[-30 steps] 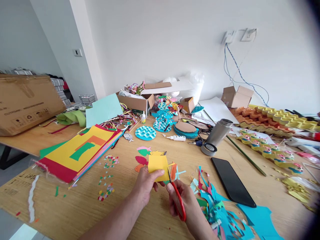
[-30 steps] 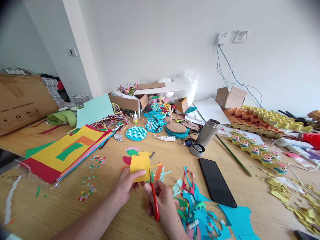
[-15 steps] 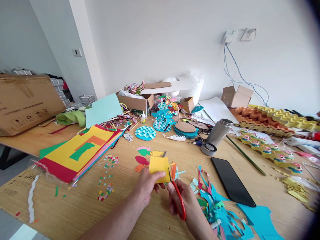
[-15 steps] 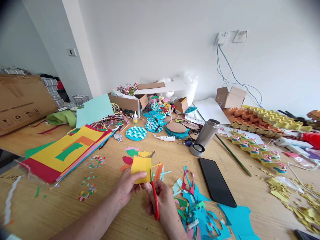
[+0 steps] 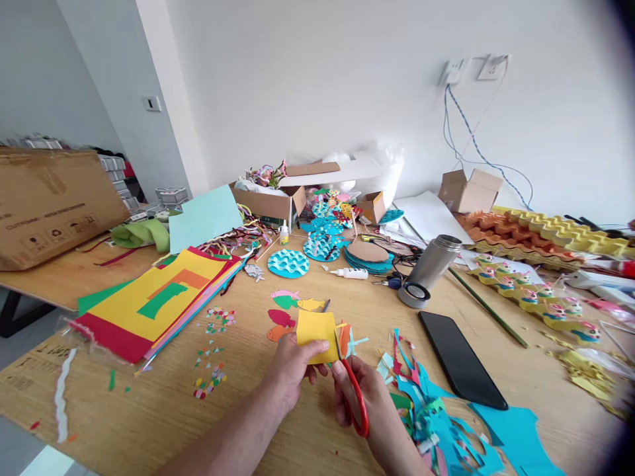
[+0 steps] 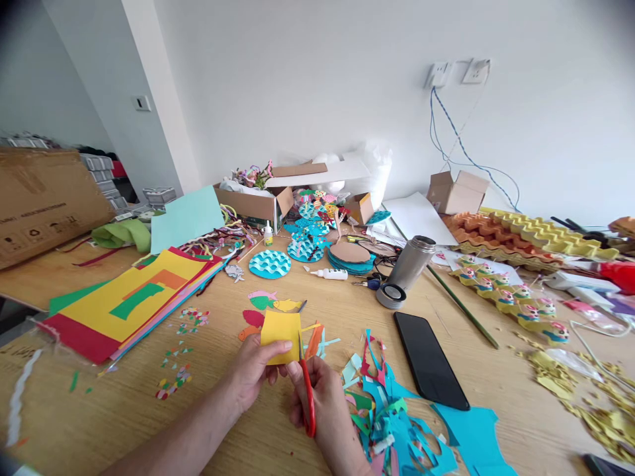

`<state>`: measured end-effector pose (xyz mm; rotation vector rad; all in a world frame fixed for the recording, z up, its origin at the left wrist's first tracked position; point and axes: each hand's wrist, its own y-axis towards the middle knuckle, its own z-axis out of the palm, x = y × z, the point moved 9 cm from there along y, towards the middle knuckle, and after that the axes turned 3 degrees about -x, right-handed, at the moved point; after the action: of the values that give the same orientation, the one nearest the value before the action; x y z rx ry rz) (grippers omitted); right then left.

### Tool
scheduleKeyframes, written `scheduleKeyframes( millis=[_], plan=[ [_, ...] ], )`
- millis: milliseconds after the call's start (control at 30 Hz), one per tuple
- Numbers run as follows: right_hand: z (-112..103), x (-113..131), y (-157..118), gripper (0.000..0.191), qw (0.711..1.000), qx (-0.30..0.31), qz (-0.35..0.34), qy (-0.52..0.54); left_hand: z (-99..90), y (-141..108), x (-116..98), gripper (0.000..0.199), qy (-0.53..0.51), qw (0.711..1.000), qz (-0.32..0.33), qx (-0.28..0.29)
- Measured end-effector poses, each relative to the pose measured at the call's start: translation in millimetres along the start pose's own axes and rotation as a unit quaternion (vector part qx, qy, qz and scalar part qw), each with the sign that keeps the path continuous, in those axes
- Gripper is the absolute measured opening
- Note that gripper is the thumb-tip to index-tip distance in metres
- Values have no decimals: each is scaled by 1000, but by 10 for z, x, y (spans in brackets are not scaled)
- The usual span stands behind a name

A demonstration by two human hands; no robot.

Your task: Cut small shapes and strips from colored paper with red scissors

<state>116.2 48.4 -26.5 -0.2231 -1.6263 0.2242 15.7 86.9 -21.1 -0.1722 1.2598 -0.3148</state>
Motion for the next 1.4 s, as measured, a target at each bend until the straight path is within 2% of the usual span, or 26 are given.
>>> scheduleKeyframes(
  millis=[167, 400, 567, 1100, 1400],
  plan=[
    [0, 0, -3, 56, 1000, -1, -3, 1, -4, 1, 12, 19, -5, 1000, -3, -1],
    [-4, -138, 62, 52, 1000, -3, 6, 19, -11, -2, 12, 19, 1, 1000, -6, -2],
    [6, -96, 13, 53, 1000, -2, 19, 8, -1, -4, 1, 19, -1, 1000, -9, -4],
    [-14, 35, 6, 51, 999, 9, -24, 24, 42, -16, 47, 18, 12, 1000, -19, 16],
    [-34, -54, 32, 58, 1000, -10, 1, 13, 43, -21, 52, 19, 10, 1000, -24, 15]
  ],
)
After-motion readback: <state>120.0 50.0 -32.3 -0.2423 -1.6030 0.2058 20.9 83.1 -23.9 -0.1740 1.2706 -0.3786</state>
